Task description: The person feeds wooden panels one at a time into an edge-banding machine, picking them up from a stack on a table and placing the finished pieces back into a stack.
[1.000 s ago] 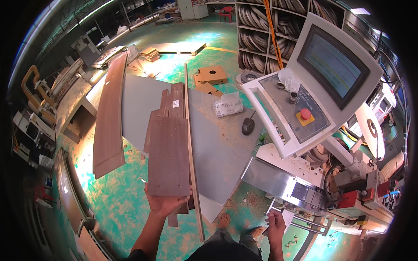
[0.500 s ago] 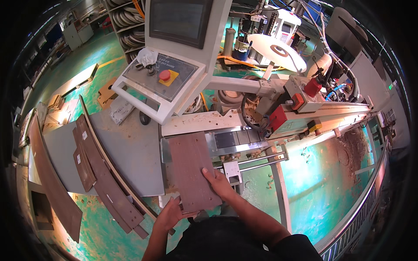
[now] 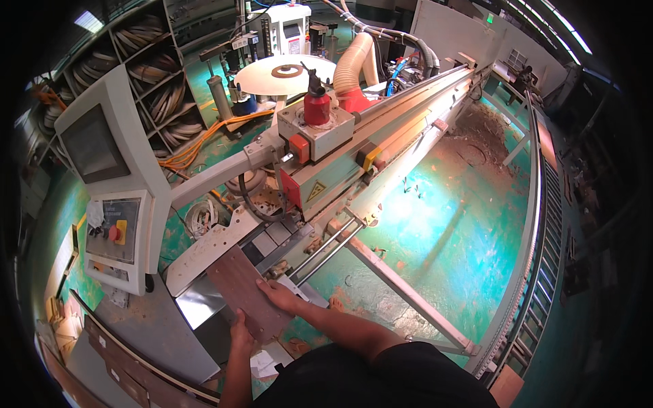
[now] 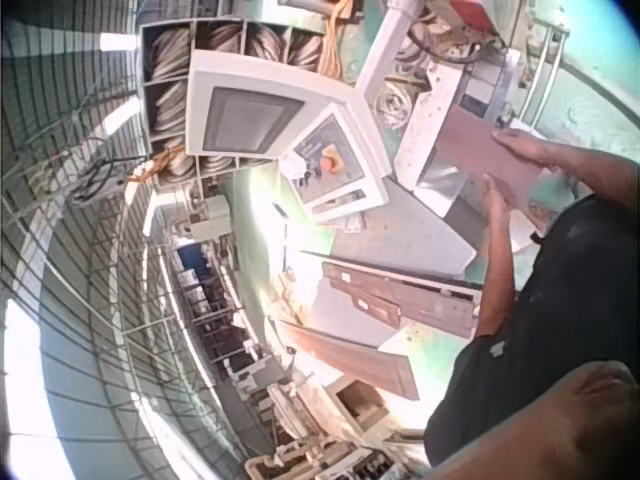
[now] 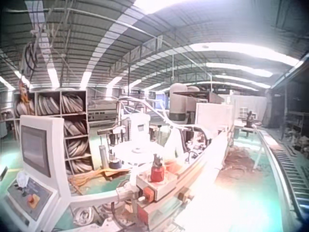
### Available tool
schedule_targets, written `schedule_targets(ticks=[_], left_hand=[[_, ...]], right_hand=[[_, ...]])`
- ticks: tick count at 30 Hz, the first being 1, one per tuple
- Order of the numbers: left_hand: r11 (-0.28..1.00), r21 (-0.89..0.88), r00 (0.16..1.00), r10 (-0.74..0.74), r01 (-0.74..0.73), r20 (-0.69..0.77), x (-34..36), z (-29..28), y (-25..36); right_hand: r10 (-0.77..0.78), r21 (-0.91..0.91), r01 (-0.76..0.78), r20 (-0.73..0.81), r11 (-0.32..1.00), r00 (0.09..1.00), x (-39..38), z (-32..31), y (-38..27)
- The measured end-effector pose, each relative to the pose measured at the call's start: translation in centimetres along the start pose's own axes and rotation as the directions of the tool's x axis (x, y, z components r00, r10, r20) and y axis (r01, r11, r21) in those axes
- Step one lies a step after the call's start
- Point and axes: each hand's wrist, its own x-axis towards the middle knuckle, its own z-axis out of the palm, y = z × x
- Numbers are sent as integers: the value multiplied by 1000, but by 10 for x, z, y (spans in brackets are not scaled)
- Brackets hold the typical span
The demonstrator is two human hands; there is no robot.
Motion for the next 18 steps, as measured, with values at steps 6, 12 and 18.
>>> schedule_targets(ticks=[6,12,18], left_hand=[[999,-24,999,-26,25,-18,19,4,-7],[989,135,998,-58,62,-36,26,23,-7],[962,258,995,-79,90,-53,18,75,5]], right_hand=[[104,-121,-98,50,988,993,-31,-22,-7],[51,-61,-53,-20,997,998,-27,-42,-8],[18,60,-15,-53,998,998,-32,-78,-39]])
